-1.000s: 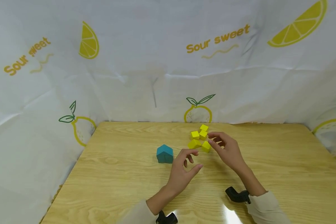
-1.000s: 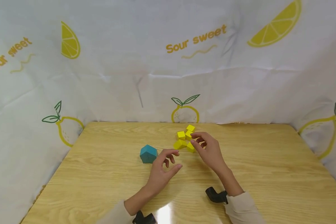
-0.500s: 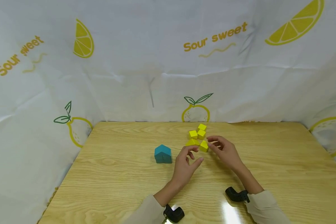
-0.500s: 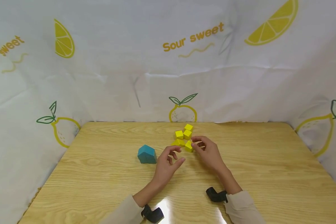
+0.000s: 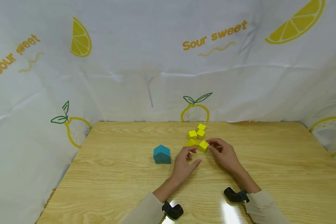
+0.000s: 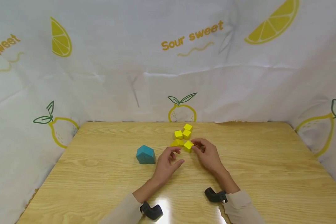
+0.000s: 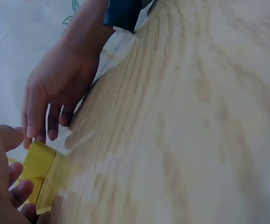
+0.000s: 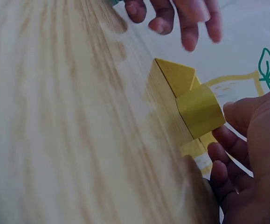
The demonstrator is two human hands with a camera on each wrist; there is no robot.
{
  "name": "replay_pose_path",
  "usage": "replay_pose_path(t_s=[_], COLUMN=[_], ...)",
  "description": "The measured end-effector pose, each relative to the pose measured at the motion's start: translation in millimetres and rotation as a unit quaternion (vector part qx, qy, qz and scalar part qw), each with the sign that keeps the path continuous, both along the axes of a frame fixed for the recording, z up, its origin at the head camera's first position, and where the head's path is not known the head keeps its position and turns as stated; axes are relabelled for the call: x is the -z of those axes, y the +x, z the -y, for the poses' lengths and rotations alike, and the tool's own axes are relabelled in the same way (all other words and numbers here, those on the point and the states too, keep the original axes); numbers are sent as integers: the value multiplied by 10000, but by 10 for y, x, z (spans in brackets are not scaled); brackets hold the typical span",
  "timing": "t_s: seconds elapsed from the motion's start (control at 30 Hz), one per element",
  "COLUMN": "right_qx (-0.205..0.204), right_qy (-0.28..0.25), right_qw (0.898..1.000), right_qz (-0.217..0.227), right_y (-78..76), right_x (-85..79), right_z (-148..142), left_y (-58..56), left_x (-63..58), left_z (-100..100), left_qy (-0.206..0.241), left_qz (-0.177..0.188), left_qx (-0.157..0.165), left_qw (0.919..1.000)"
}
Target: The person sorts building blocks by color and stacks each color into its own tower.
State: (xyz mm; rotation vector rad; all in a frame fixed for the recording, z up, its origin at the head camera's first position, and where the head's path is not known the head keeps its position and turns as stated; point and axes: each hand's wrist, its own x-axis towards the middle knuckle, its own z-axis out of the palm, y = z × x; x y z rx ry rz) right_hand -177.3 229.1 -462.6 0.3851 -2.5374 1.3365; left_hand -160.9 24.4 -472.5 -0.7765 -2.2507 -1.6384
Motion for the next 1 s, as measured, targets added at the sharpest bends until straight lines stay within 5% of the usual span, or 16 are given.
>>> replay_pose_path(t_s=[0.47, 1.0], right_qx=[-433, -263], right_qy=[175, 396], right_qw=[9982, 9984], right_qz=[369, 309], right_y=[8, 4], right_x=[-7, 20], right_z=[8, 9], left_y=[-155, -162], left_x=[7, -29], left_z=[-6, -3], left_qy=[-844, -1166], left_qz=[-53, 278], left_qx=[-298, -373], left_qw=[9960, 9921])
